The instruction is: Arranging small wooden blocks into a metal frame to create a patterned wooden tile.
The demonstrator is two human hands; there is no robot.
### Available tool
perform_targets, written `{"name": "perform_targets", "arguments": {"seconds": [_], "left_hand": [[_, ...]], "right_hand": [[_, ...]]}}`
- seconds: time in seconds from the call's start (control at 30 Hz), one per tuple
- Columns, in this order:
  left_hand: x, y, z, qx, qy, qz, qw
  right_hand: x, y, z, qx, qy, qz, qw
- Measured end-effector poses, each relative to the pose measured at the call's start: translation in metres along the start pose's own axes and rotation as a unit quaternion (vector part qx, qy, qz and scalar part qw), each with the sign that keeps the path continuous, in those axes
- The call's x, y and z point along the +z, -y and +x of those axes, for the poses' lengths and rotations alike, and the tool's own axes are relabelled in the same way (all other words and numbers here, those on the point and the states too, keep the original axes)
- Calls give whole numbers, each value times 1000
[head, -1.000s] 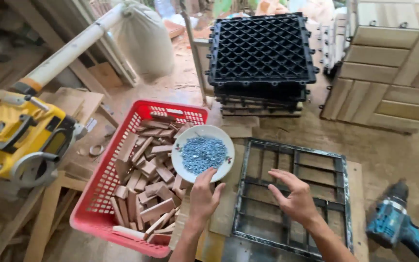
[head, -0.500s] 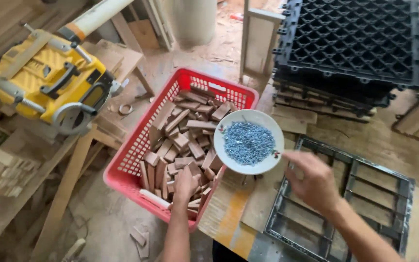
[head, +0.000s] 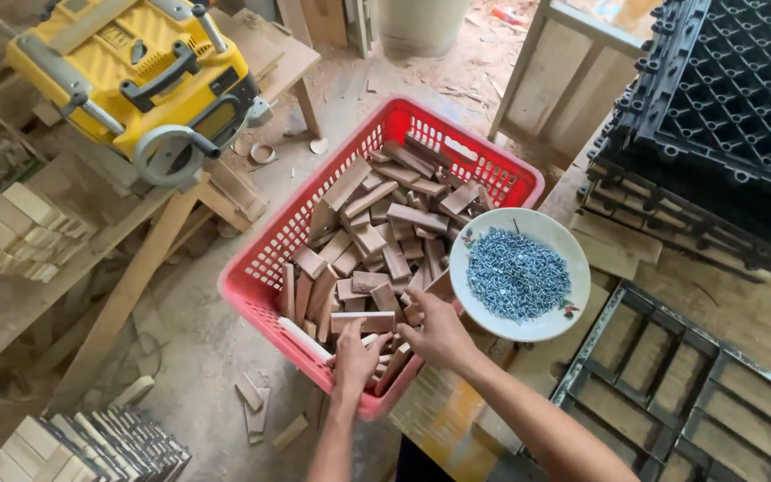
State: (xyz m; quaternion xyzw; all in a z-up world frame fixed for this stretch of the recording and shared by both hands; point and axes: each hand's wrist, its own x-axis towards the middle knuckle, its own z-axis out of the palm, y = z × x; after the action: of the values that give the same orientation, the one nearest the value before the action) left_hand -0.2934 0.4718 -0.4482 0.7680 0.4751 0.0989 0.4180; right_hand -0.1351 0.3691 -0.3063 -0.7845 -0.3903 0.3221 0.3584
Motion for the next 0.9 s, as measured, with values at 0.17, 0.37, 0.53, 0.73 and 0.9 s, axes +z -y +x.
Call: {"name": "perform_targets", "arguments": {"seconds": [0.17,0.37,0.53,0.73,0.9], "left_hand": [[0,-5,38,-23,17,-4,1000],[-3,-45,84,-46,38,-17,998],[14,-49,140,-97,83,-29,991],[27,-59,195,-113,-3,-47,993],[54,-52,240,-145,-59,28,987]], "right_hand": [[-1,25,70,9,24,-77,997],[24,-33,219,36,45,-263,963],[16,-78,290,71,12,-356,932],[49,-135,343,90,19,-409,908],[72,-154,336,208,100,-409,883]]}}
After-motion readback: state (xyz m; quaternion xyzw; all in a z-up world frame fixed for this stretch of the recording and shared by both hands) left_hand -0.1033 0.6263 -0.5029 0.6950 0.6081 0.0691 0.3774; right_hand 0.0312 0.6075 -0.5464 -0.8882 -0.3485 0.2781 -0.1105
